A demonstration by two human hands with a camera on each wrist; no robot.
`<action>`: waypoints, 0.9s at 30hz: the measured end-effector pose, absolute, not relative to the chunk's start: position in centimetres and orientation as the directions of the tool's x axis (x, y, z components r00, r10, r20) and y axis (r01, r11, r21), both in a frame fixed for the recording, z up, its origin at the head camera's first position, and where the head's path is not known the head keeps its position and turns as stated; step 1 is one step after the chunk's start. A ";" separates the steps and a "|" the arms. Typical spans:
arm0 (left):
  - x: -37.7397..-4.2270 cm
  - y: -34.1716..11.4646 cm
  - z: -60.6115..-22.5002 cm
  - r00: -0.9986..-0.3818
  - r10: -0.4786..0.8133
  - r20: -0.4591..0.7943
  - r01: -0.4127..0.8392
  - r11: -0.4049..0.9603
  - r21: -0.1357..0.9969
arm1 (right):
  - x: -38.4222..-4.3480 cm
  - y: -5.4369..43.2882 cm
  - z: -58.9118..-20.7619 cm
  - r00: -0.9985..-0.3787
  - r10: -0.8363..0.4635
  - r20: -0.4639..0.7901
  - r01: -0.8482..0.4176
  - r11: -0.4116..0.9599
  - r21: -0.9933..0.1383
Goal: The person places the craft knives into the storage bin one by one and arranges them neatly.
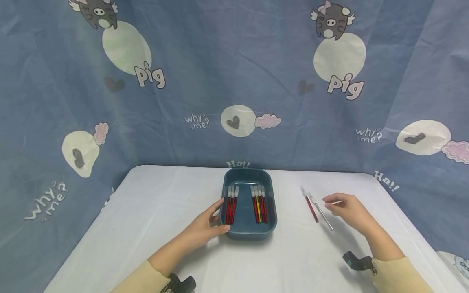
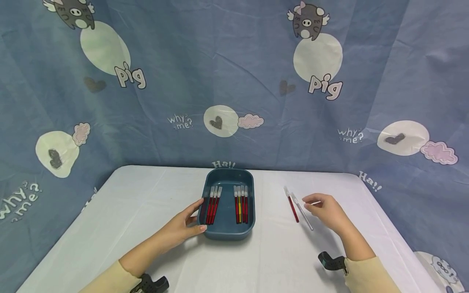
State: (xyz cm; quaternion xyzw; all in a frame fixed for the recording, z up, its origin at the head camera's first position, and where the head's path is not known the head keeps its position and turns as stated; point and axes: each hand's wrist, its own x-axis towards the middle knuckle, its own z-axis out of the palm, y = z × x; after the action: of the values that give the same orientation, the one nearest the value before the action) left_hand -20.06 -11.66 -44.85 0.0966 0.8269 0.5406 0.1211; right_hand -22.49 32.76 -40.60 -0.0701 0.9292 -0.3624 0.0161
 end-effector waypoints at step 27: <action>-19.6 -11.5 -44.7 -0.954 0.285 -0.095 0.023 0.385 0.923 | -24.8 33.4 -43.5 -0.971 -0.172 -0.165 0.000 0.694 -0.720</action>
State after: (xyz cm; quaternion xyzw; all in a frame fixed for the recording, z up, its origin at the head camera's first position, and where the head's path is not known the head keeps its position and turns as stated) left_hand -19.57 -11.49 -44.69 0.0936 0.8235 0.5466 0.1198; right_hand -24.76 33.43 -43.55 -0.0471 0.9136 -0.3886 0.1105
